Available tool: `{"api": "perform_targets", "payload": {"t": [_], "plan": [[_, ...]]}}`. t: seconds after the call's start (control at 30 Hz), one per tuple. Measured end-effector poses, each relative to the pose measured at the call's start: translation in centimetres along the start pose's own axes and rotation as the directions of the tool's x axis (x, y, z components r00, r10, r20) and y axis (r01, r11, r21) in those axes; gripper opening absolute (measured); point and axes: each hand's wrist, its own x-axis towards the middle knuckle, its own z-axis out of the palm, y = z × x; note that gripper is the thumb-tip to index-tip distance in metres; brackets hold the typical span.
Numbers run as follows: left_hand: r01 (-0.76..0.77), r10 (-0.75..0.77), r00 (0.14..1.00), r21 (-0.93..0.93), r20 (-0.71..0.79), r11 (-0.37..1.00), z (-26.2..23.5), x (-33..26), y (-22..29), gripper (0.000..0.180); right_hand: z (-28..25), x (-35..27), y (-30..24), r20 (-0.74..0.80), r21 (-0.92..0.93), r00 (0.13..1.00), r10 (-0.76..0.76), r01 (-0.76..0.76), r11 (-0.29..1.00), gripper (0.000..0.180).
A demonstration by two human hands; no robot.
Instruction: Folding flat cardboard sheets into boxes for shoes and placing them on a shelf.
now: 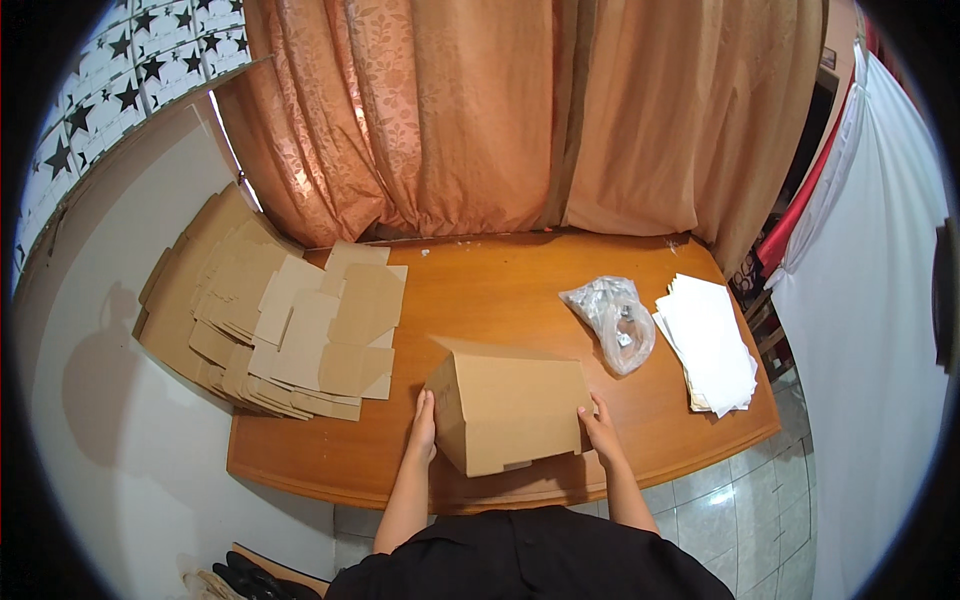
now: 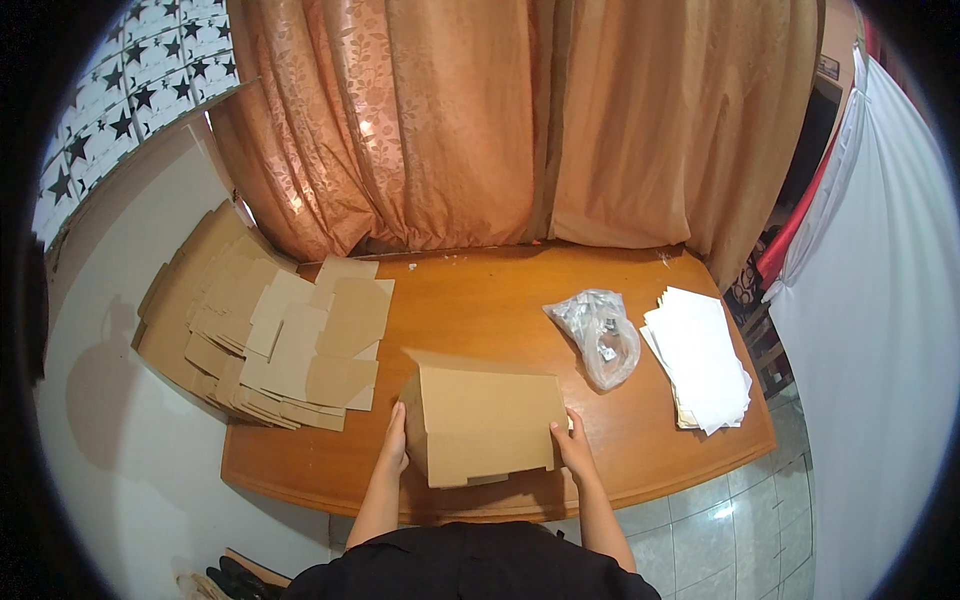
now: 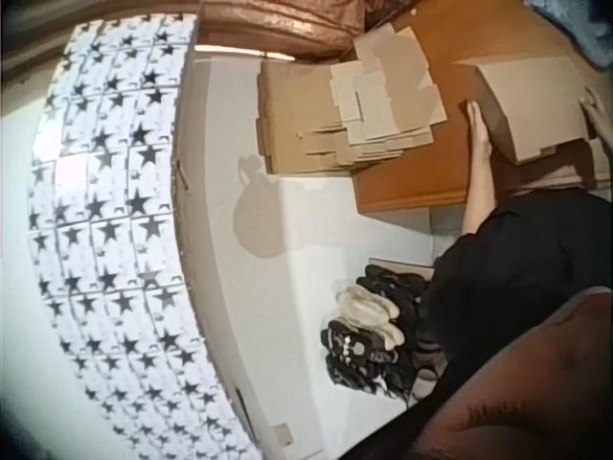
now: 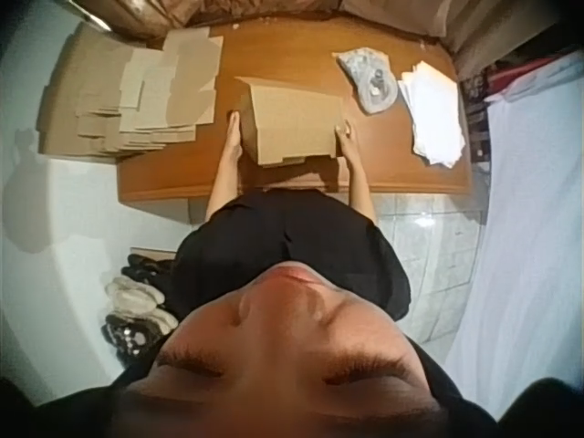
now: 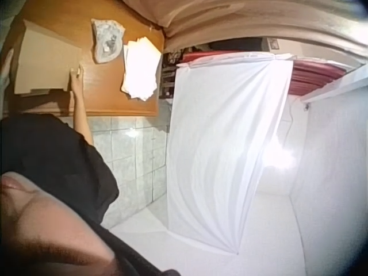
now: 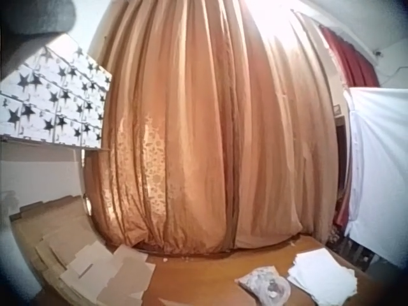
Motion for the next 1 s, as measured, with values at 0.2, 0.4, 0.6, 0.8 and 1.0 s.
{"api": "perform_targets", "payload": {"t": [0.2,0.4,0.6,0.8,1.0], "plan": [[-0.076,0.077,0.994,-0.017,0.075,0.997,2.6,-1.4,-1.1,0.06,-5.3,0.1,-0.4,0.036,0.249,0.997,0.066,-0.073,0.966,0.051],[-0.031,0.032,0.998,-0.017,0.047,0.999,-0.6,0.5,-6.7,0.061,-7.5,1.9,-0.2,0.314,0.304,0.942,0.119,-0.219,0.927,0.061],[-0.056,0.047,0.998,-0.364,-0.033,0.93,2.9,-1.9,-5.7,0.061,-6.7,1.3,-1.8,0.418,0.266,0.908,-0.042,-0.078,0.961,0.067],[-0.255,0.287,0.957,-0.339,0.047,0.906,2.2,0.0,-4.5,0.068,-7.7,3.1,-1.6,0.48,0.181,0.872,-0.092,0.004,0.983,0.065],[-0.083,0.085,0.996,-0.192,0.002,0.978,0.4,2.3,-5.5,0.072,-6.5,7.3,3.5,0.256,0.663,0.963,0.088,-0.241,0.709,0.034]]}}
